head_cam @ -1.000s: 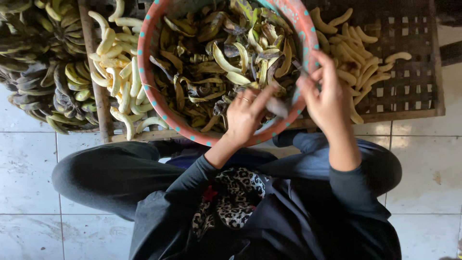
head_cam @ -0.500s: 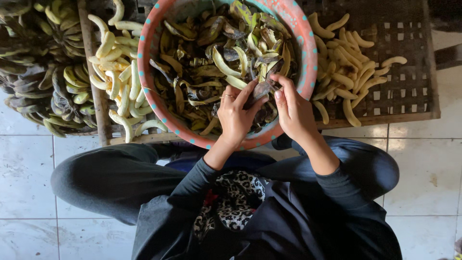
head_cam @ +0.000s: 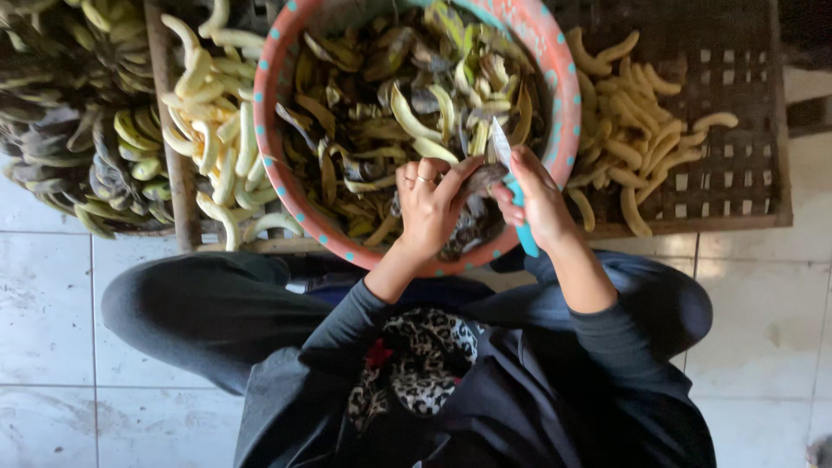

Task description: The person sits on the floor and peels bananas with a small knife, dropping the peels into a large basin and placing the peeled bananas onto a pile beside the basin. They take unpeeled bananas from a nearby heap and repeat the peeling cycle throughout the clip.

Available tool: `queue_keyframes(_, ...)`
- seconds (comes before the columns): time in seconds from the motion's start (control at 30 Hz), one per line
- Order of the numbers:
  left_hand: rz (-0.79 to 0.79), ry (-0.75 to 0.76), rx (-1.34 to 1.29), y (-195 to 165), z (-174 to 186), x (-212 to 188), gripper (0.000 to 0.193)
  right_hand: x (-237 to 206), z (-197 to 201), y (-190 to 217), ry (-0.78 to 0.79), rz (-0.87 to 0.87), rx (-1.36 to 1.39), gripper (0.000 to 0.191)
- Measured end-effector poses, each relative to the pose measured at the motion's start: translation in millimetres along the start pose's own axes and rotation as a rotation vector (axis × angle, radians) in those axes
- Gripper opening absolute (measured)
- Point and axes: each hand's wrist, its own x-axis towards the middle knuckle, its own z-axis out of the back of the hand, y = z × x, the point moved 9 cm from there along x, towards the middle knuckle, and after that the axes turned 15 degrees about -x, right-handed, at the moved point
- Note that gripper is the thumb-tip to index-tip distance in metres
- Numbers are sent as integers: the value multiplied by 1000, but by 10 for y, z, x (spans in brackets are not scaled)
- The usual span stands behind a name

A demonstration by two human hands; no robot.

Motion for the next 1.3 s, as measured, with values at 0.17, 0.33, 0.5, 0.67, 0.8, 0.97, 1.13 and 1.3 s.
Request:
queue_keyframes(0.17,71,-111,-396,93,96,-34,49,-64,-219,205,234,-67,165,35)
queue_keyframes(0.33,29,-386,-406,-139,553,30,31,228,-194,193,150,-126,94,35)
queue_keyframes(0.5,-29,-830,-849,-62,1324,134,32,563,102,232,-93,-81,-38,25)
queue_keyframes(0.67,342,-597,-872,301,1112,182,35,576,177,525,-285,68,-466,38)
queue_keyframes(0.8,726,-406,-1059,613,315,-119,41,2,-541,1167,-554,961,-1166,36)
queue_keyframes(0.97,582,-336,-1131,594,9,-304,36,-28,-744,985,-392,745,-787,22)
queue_keyframes(1.13,513,-351,-1035,595,9,-319,35,-158,-794,1001,-405,848,-699,11)
queue_keyframes(1.3,530,-523,-1316,668,-59,-325,32,107,-630,437,-296,360,-240,15)
